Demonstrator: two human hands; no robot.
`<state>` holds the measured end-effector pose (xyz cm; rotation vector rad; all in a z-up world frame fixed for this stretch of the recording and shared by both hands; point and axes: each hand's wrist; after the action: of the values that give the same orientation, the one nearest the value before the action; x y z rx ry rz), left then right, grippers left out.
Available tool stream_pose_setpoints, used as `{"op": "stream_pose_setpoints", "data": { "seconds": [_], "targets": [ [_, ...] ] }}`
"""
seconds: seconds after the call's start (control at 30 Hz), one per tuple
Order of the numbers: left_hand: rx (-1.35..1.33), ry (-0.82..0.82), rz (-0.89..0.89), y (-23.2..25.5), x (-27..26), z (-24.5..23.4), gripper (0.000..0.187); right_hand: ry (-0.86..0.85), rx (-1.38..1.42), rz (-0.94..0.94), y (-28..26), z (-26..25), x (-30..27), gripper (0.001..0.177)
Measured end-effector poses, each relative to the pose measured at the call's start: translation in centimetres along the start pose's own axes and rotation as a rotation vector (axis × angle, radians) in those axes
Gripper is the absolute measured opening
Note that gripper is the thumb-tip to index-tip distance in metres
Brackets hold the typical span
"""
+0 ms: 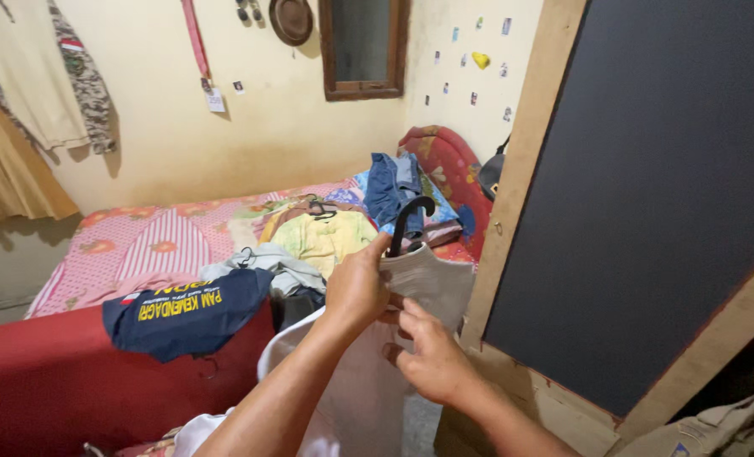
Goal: The person buttons a striped shirt on a hanger, then places it in a closet. They then pick up a red shirt on a hanger and button it. The person handles the shirts by hand, buttoning them one at a time.
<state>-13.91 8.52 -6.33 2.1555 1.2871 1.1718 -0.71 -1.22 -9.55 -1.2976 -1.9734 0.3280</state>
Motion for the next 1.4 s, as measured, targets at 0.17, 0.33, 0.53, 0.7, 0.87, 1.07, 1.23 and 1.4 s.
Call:
{"op": "stream_pose_setpoints", "data": {
  "seconds": [0.17, 0.33, 0.53, 0.7, 0.87, 1.07, 1.23, 1.4],
  "targets": [
    [-0.057, 0.123, -0.003, 1.4, -0.6, -2.2, 0.039, 0.152, -0.229, -0.001, 0.6, -0.5, 0.1, 0.037],
    [-0.240, 0.160, 0.118, 2.6, 0.7, -4.9, 0.038, 0.619, -0.404, -0.157, 0.9, -1.2, -0.2, 0.057],
    [-0.530, 0.060, 0.162, 6.4, 1.9, -6.2, 0.033, 0.249, -0.597, 0.075, 6.1, 0.2, 0.6, 0.042],
    [-0.475, 0.151, 0.223, 8.3, 1.8, -7.7, 0.027, -0.382, -0.384, 0.272, 6.2, 2.0, -4.0, 0.029],
    [-0.643, 0.009, 0.079, 9.0, 1.2, -7.1, 0.031, 0.656, -0.510, -0.397, 2.8, -2.8, -4.0, 0.040],
    [-0.503, 0.084, 0.197, 9.2, 0.4, -6.7, 0.030, 0.475, -0.731, 0.023, 4.7, -8.3, -3.4, 0.057],
    [-0.527, 0.125, 0.303, 9.2, 0.0, -6.9, 0.026, 0.477, -0.609, 0.425, 6.8, -8.4, -5.3, 0.044],
    [-0.524, 0.054, 0.196, 10.2, 0.1, -6.0, 0.028, 0.858, -0.967, -0.136, 7.4, -8.5, -4.1, 0.075]
  ]
}}
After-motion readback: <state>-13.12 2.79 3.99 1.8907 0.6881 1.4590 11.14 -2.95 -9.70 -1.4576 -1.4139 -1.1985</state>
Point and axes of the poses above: each hand's wrist, its own x-axis towards the middle knuckle, its own z-axis out of the palm, y = z × x, and after that the axes turned 8 degrees about -x, right-handed
